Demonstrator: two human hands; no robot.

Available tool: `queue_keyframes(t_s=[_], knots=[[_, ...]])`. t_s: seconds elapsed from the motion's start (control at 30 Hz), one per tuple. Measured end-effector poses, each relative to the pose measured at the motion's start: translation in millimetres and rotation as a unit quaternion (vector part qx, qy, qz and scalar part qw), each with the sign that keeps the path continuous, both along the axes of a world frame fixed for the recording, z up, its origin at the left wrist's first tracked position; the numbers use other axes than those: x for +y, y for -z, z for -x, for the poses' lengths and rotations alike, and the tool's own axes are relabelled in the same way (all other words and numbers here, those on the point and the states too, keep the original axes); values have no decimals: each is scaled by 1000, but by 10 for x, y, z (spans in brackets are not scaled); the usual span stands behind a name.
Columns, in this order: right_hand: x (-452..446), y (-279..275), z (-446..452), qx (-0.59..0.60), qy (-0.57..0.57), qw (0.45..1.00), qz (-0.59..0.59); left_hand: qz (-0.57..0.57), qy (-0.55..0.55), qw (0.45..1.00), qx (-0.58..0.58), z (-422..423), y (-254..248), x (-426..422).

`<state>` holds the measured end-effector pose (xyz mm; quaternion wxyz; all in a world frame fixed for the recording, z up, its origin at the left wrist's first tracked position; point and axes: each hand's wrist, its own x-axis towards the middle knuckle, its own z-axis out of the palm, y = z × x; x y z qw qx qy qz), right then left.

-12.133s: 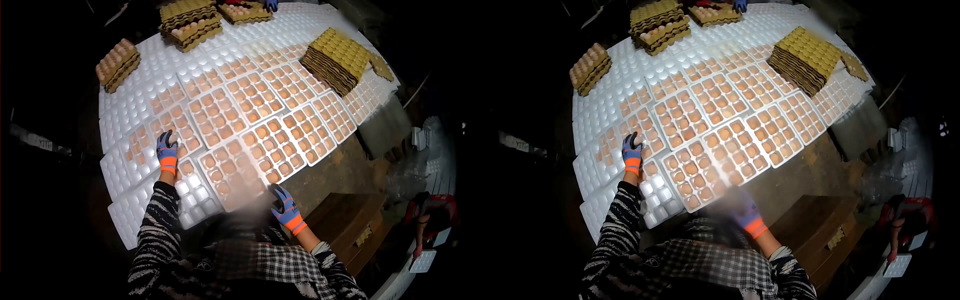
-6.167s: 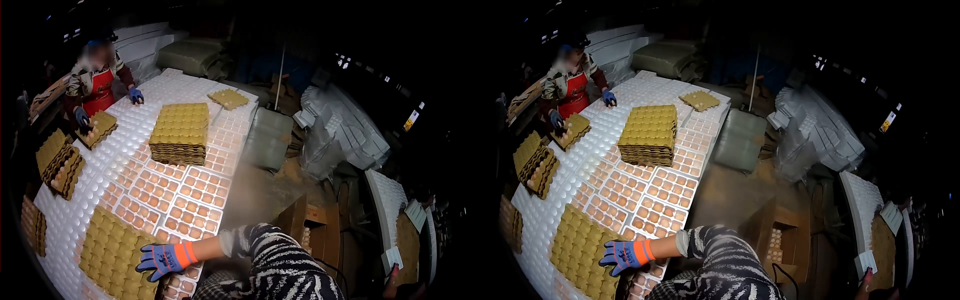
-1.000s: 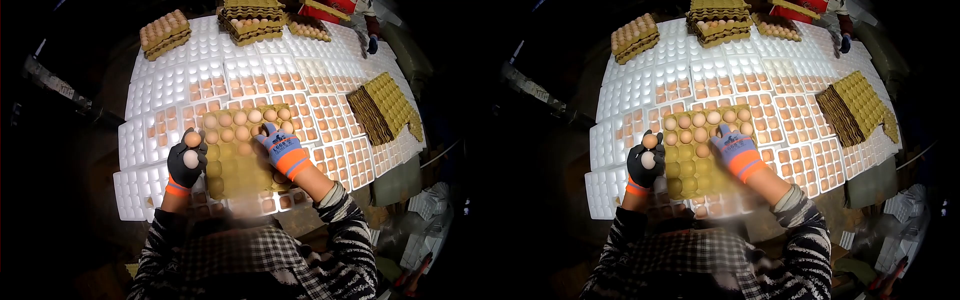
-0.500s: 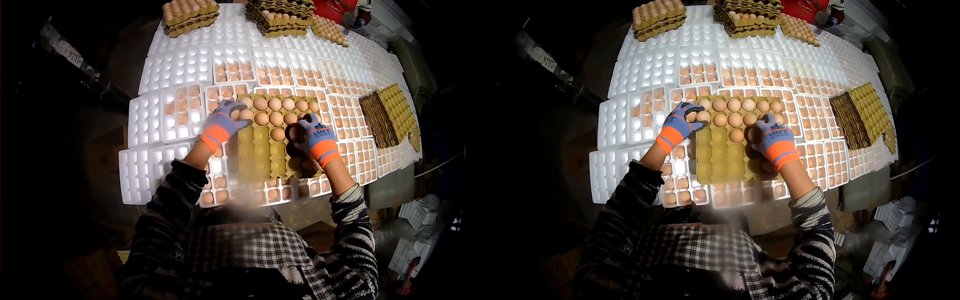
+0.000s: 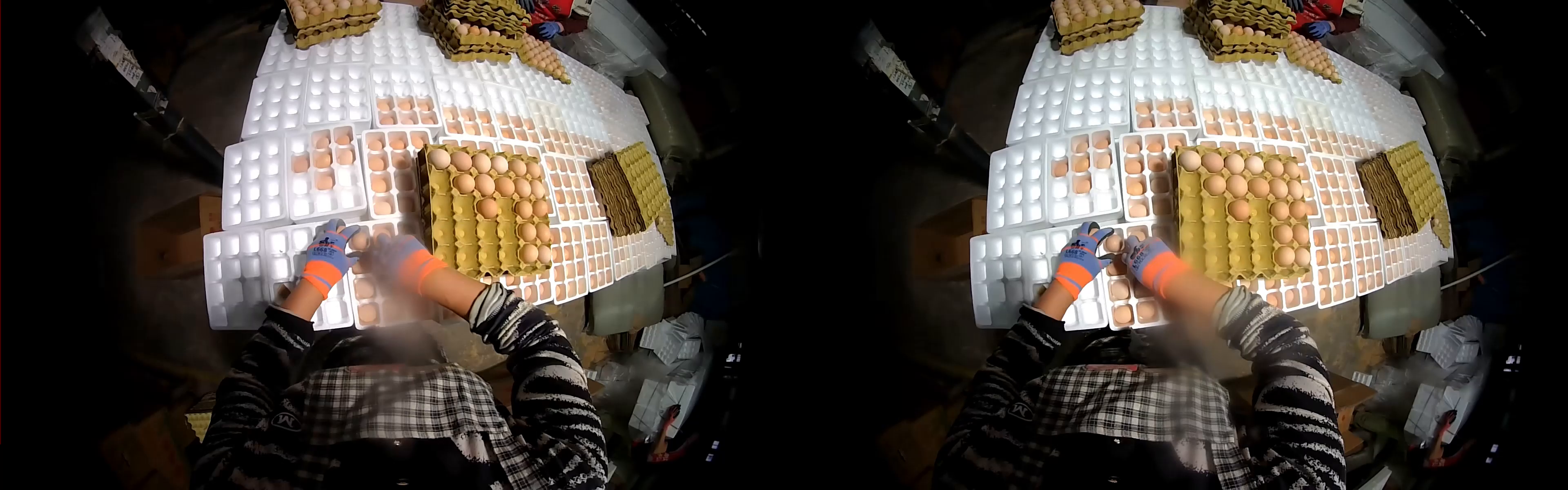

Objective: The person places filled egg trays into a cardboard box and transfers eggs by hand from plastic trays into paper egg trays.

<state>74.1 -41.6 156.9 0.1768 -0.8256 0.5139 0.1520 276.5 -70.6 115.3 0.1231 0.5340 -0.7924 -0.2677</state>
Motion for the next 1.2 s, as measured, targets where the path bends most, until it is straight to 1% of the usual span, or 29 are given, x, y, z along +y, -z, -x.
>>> queue_keyframes(t_s=[0.03, 0.07, 0.1, 0.13, 0.17, 0.2, 0.23, 0.3, 0.33, 0.37, 0.4, 0.43, 0.47, 0.5, 0.57, 0.6, 0.63, 0.67, 0.7, 0.73, 0.77, 0.83, 0.87, 0.9, 0.97, 1.0, 1.03, 1.1, 1.2], knots=[[-32, 353, 22, -2, 21, 1000, -17, -10, -5, 1000, 27, -7, -9, 0], [-45, 363, 30, 12, 18, 999, -29, -21, -11, 998, 54, -20, -6, -1], [-57, 363, 35, 26, 15, 999, -42, 6, -47, 994, 94, -52, 66, 8], [-70, 99, 57, 54, -13, 997, -50, 9, -97, 979, 181, -123, 629, -51], [-58, 29, 61, 80, -33, 995, -59, -126, -147, 935, 296, -170, 536, -71], [-47, -39, 68, 105, -55, 991, -68, -240, -219, 858, 398, -217, 444, -93], [-37, -115, 72, 129, -77, 986, -77, -213, -230, 848, 426, -220, 348, -159], [-89, -206, 10, 179, -69, 978, -87, -89, -212, 893, 387, -197, 376, -384], [-91, -255, -23, 161, -44, 983, -70, 10, -180, 897, 404, -133, 424, -519], [-66, -362, -69, 143, -17, 988, -55, 21, -152, 909, 388, -71, 282, -630], [-30, -445, -107, 125, 11, 991, -41, 54, -131, 936, 322, 5, 136, -706], [40, -491, -132, 104, -1, 994, -16, 87, -108, 957, 255, 82, 16, -768], [146, -526, -147, 83, -12, 996, 11, 52, -91, 976, 193, 150, -54, -832], [274, -538, -150, 63, -23, 997, 39, 18, -54, 992, 115, 199, 79, -959], [526, 441, 145, 39, -86, 989, 113, -32, -15, 999, -28, 257, 21, -1021], [624, 703, 183, 58, -67, 991, 100, -18, -25, 999, -26, 276, 42, -1067], [621, 642, 146, 77, -88, 990, 73, -4, -36, 999, -23, 295, 66, -1113], [617, 571, 104, 95, -109, 989, 45, 6, -61, 996, 67, 315, -12, -1166], [650, 584, 73, 54, -76, 994, 51, 12, -88, 984, 155, 334, -8, -1230], [698, 596, 35, 12, -42, 997, 57, 55, -99, 974, 198, 388, -10, -1325], [751, 627, 52, -14, -22, 997, 70, 72, -85, 954, 280, 427, 83, -1450], [858, 699, 90, -70, 17, 993, 96, 123, -105, 943, 290, 588, 388, -1621], [932, 681, 153, -98, 31, 988, 112, 156, -91, 959, 220, 629, 467, -1605], [1003, 671, 203, -126, 46, 983, 128, 130, -52, 979, 147, 626, 571, -1606], [1064, 679, 226, -121, 54, 984, 119, 151, 2, 986, 74, 577, 740, -1580], [1102, 683, 196, -121, 60, 984, 113, 182, 7, 979, 92, 569, 766, -1596], [1145, 690, 176, -122, 67, 985, 107, 176, 12, 974, 145, 533, 796, -1596], [1143, 290, 144, -254, 68, 947, 185, 187, 48, 961, 198, 499, 774, -1584], [1207, -79, 274, -402, -10, 902, 158, 156, 59, 942, 291, 620, 540, -1396]])
